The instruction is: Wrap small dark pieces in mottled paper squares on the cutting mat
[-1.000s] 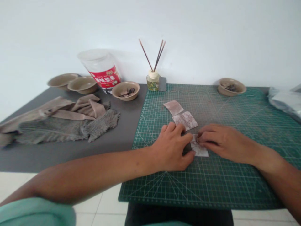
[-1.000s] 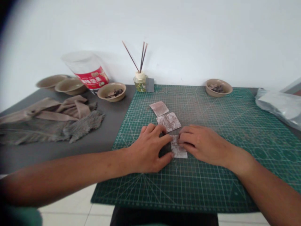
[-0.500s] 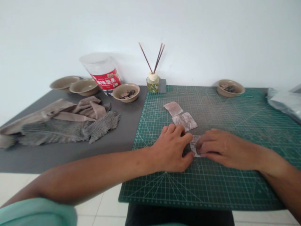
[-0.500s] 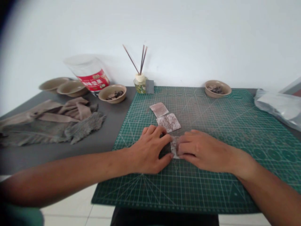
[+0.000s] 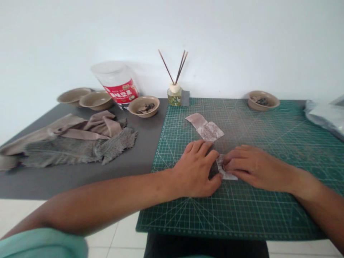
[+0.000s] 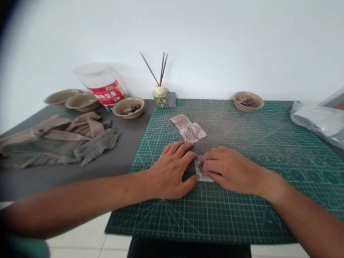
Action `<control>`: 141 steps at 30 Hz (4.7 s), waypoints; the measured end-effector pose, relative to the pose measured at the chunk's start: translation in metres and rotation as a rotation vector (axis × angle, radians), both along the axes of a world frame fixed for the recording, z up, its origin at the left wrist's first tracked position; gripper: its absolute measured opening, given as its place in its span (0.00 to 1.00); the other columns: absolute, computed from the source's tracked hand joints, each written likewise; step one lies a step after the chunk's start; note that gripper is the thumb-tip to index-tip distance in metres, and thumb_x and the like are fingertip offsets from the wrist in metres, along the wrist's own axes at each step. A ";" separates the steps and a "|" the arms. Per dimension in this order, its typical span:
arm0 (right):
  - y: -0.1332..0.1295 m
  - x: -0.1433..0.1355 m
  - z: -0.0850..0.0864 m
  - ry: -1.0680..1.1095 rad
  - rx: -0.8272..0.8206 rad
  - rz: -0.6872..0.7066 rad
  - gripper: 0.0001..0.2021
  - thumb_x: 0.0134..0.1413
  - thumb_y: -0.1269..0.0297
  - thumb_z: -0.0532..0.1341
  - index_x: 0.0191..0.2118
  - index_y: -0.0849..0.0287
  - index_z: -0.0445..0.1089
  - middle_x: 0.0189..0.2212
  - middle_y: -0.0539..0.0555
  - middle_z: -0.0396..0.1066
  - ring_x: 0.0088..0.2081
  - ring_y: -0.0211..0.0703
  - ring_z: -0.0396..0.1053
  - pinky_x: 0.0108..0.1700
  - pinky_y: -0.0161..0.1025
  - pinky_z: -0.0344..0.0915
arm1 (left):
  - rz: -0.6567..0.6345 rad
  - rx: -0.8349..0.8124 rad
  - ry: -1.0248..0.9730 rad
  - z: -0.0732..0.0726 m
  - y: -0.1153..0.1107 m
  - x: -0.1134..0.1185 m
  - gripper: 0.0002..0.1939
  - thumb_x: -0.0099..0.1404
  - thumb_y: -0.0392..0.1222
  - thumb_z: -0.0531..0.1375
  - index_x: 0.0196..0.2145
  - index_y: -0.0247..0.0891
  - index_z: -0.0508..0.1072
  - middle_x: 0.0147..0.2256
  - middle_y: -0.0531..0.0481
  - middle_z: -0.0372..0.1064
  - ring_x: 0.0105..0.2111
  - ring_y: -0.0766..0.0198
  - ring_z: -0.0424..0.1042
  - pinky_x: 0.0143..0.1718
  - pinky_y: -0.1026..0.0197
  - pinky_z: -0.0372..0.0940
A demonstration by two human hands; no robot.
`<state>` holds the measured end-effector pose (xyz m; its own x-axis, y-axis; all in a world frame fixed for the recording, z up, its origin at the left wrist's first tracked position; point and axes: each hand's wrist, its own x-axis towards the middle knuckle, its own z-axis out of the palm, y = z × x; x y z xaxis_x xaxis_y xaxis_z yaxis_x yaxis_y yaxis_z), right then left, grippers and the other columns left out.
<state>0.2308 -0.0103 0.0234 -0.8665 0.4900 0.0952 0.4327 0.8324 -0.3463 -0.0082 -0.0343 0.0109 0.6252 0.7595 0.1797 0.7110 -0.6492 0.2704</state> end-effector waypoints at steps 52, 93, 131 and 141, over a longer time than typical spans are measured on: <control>0.003 0.001 0.005 -0.043 -0.123 -0.009 0.09 0.70 0.64 0.58 0.42 0.53 0.76 0.41 0.52 0.78 0.43 0.47 0.74 0.47 0.47 0.66 | -0.033 0.011 0.011 0.000 0.001 0.000 0.19 0.65 0.53 0.59 0.47 0.36 0.68 0.62 0.37 0.61 0.64 0.43 0.57 0.67 0.41 0.54; 0.007 0.002 0.003 -0.016 -0.180 -0.021 0.09 0.69 0.65 0.58 0.41 0.54 0.76 0.40 0.53 0.75 0.38 0.43 0.74 0.41 0.41 0.69 | -0.042 0.024 0.015 0.000 0.002 0.000 0.19 0.65 0.54 0.58 0.46 0.37 0.68 0.61 0.37 0.62 0.64 0.44 0.57 0.67 0.41 0.54; 0.007 0.003 0.004 -0.060 -0.128 -0.027 0.09 0.70 0.64 0.57 0.40 0.54 0.75 0.40 0.53 0.75 0.41 0.47 0.71 0.44 0.46 0.65 | -0.050 0.042 0.033 -0.004 0.002 0.001 0.20 0.66 0.54 0.58 0.48 0.36 0.69 0.62 0.37 0.61 0.64 0.43 0.56 0.67 0.41 0.52; 0.005 0.005 0.005 -0.079 -0.132 0.029 0.09 0.70 0.63 0.58 0.39 0.53 0.74 0.39 0.52 0.76 0.43 0.48 0.70 0.47 0.46 0.63 | -0.057 0.045 0.021 -0.005 0.002 0.001 0.19 0.66 0.53 0.58 0.47 0.36 0.68 0.62 0.37 0.61 0.64 0.43 0.57 0.67 0.40 0.54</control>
<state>0.2359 -0.0057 0.0285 -0.8830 0.4680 -0.0371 0.4388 0.7947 -0.4195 -0.0073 -0.0323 0.0063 0.6713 0.7137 0.1997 0.6774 -0.7002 0.2254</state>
